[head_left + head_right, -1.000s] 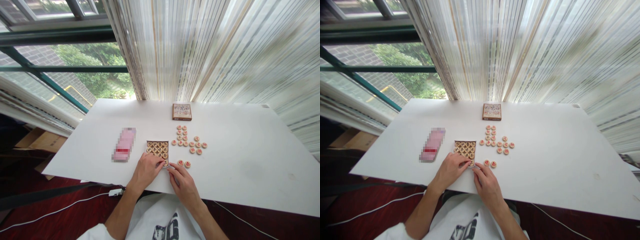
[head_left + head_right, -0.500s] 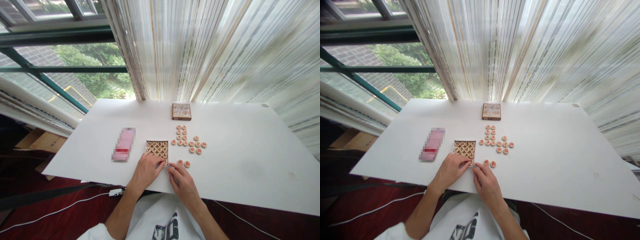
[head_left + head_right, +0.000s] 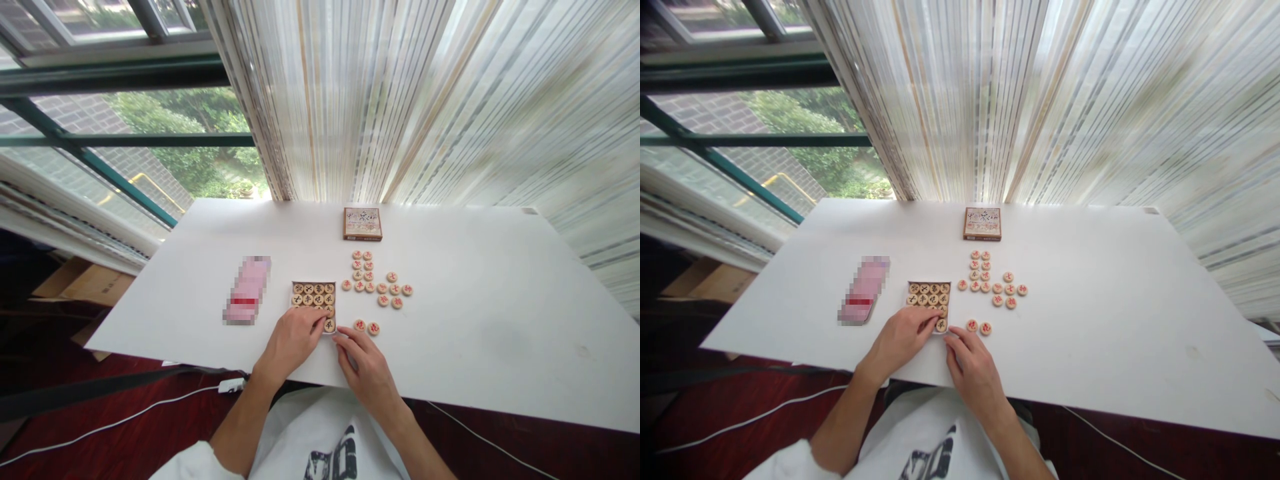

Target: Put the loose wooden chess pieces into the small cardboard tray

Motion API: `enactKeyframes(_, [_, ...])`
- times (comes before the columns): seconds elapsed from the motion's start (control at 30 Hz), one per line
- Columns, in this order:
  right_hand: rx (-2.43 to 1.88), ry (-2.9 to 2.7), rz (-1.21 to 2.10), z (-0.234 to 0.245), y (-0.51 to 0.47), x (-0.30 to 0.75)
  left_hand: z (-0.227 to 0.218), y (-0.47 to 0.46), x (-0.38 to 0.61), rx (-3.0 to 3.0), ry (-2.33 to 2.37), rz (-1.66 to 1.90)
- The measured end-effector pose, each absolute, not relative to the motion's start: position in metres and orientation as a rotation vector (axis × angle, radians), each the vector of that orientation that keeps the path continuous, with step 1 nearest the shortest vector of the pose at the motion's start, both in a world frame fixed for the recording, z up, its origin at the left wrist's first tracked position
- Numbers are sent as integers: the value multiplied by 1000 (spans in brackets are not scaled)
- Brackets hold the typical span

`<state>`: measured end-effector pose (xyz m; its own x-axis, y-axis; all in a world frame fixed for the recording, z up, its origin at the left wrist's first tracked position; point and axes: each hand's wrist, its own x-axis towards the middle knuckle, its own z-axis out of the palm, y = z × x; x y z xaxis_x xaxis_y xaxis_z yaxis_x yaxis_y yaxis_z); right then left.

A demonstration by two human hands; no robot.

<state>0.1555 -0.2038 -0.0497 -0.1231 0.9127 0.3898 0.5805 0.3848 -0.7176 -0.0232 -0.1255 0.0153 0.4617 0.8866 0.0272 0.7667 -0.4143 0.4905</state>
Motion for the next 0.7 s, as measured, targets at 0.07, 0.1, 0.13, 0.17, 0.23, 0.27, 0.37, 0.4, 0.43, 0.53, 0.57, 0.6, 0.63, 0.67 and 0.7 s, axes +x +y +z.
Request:
enactKeyframes(0.07, [-1305,-1819,517,-50,-204,156,15,-126,-22,2306,1375,407])
enactKeyframes(0.1, [-1307,-1820,523,-50,-204,156,15,-126,-21,2307,1372,410])
enactKeyframes(0.13, [-1308,-1820,528,-50,-204,156,16,-126,-21,2309,1369,412])
enactKeyframes(0.17, [-1307,-1819,530,-50,-204,156,17,-125,-21,2308,1372,418])
enactKeyframes(0.23, [-1303,-1816,530,-51,-204,156,19,-123,-21,2301,1401,443])
enactKeyframes(0.27, [-1302,-1813,528,-51,-204,156,21,-121,-22,2297,1421,458])
enactKeyframes(0.37, [-1304,-1805,521,-52,-205,156,26,-116,-25,2283,1471,493])
enactKeyframes(0.4, [-1305,-1805,522,-52,-205,157,28,-115,-27,2279,1485,491])
enactKeyframes(0.43, [-1307,-1806,523,-52,-205,157,29,-113,-29,2275,1501,482])
enactKeyframes(0.53, [-1308,-1806,525,-51,-205,157,33,-111,-33,2244,1557,413])
enactKeyframes(0.57, [-1305,-1804,524,-50,-205,157,34,-111,-34,2228,1565,383])
enactKeyframes(0.6, [-1302,-1799,522,-50,-205,157,34,-112,-35,2210,1566,357])
enactKeyframes(0.63, [-1298,-1795,520,-49,-204,157,34,-112,-35,2195,1562,340])
enactKeyframes(0.67, [-1295,-1791,518,-48,-204,157,33,-113,-36,2187,1558,329])
enactKeyframes(0.7, [-1293,-1786,516,-48,-204,157,32,-114,-36,2184,1556,325])
